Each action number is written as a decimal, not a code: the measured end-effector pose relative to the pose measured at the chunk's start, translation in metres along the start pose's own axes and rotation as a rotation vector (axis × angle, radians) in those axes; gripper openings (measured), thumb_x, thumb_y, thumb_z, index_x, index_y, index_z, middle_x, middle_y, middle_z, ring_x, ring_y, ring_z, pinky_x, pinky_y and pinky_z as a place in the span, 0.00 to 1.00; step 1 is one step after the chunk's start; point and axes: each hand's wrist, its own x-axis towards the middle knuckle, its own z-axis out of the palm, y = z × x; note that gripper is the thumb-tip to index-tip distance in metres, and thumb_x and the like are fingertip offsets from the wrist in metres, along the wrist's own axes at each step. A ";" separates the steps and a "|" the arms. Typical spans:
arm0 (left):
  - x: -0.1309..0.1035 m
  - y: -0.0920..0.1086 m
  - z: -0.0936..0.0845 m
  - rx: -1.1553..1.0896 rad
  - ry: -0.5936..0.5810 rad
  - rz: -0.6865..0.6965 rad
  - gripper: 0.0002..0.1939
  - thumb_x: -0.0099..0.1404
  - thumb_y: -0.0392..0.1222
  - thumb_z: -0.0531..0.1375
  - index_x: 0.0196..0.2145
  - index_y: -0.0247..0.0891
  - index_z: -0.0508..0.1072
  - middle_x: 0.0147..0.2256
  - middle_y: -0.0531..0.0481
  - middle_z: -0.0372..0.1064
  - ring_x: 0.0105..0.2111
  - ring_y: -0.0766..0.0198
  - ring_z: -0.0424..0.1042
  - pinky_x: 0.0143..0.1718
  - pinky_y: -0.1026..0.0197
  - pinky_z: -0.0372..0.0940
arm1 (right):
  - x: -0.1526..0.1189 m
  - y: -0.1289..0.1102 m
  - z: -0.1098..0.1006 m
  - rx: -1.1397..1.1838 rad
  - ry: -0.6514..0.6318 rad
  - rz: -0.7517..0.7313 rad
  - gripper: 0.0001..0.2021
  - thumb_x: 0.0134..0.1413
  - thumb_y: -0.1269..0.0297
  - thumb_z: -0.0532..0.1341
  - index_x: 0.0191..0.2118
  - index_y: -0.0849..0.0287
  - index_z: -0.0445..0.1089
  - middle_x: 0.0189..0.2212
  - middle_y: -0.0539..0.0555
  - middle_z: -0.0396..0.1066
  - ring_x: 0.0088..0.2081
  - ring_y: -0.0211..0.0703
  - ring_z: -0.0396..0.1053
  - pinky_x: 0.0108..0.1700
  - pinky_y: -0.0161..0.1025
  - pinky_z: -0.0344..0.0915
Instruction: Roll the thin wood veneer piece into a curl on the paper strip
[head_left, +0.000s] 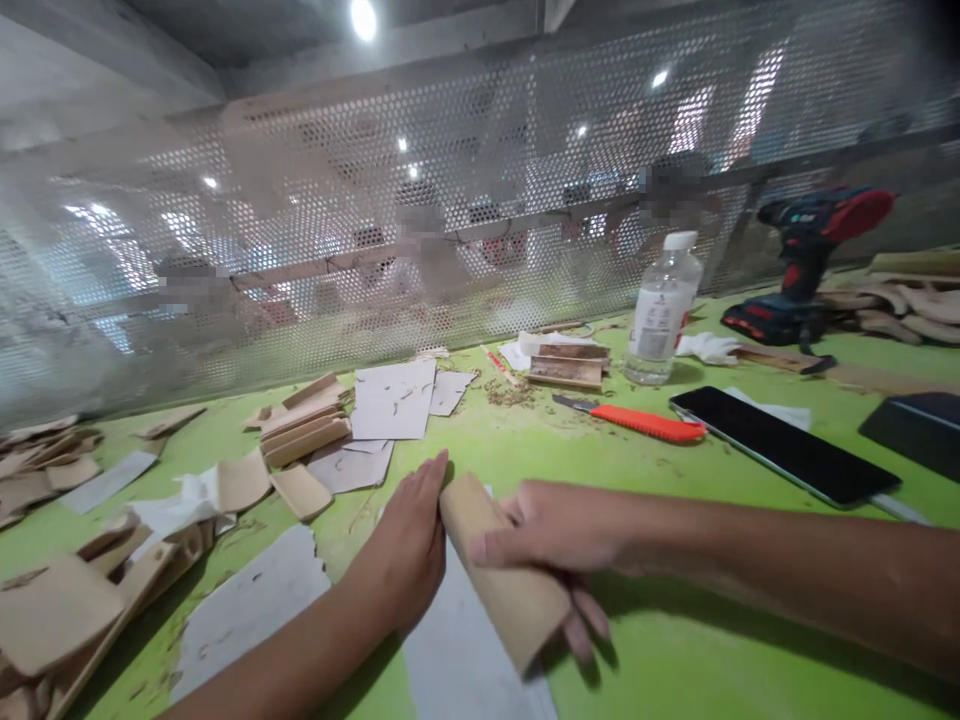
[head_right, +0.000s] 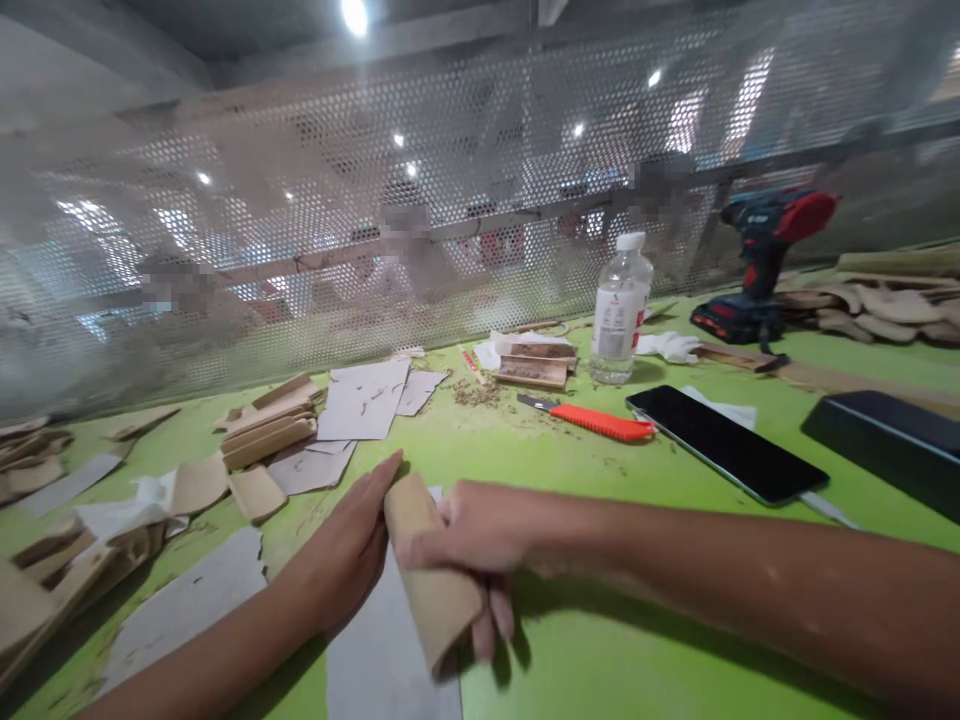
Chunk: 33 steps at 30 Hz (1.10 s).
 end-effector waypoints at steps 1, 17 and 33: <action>0.000 0.000 0.000 0.001 -0.001 -0.007 0.32 0.76 0.35 0.47 0.75 0.36 0.45 0.71 0.33 0.53 0.70 0.43 0.54 0.68 0.34 0.54 | -0.001 0.001 0.002 0.007 0.012 0.000 0.17 0.74 0.60 0.55 0.30 0.62 0.65 0.13 0.50 0.72 0.10 0.33 0.67 0.13 0.23 0.61; -0.003 -0.002 0.003 -0.007 0.044 0.002 0.32 0.77 0.35 0.48 0.75 0.39 0.45 0.70 0.33 0.54 0.69 0.42 0.56 0.67 0.34 0.56 | 0.000 0.001 0.001 0.018 -0.025 0.030 0.22 0.76 0.56 0.50 0.30 0.62 0.64 0.12 0.50 0.71 0.10 0.36 0.68 0.12 0.26 0.62; -0.004 0.000 0.003 -0.002 0.061 0.023 0.33 0.77 0.34 0.47 0.76 0.38 0.41 0.71 0.32 0.52 0.70 0.43 0.56 0.67 0.34 0.57 | -0.004 -0.003 0.001 -0.096 0.011 0.019 0.24 0.77 0.60 0.47 0.27 0.61 0.63 0.13 0.49 0.70 0.10 0.34 0.67 0.11 0.26 0.61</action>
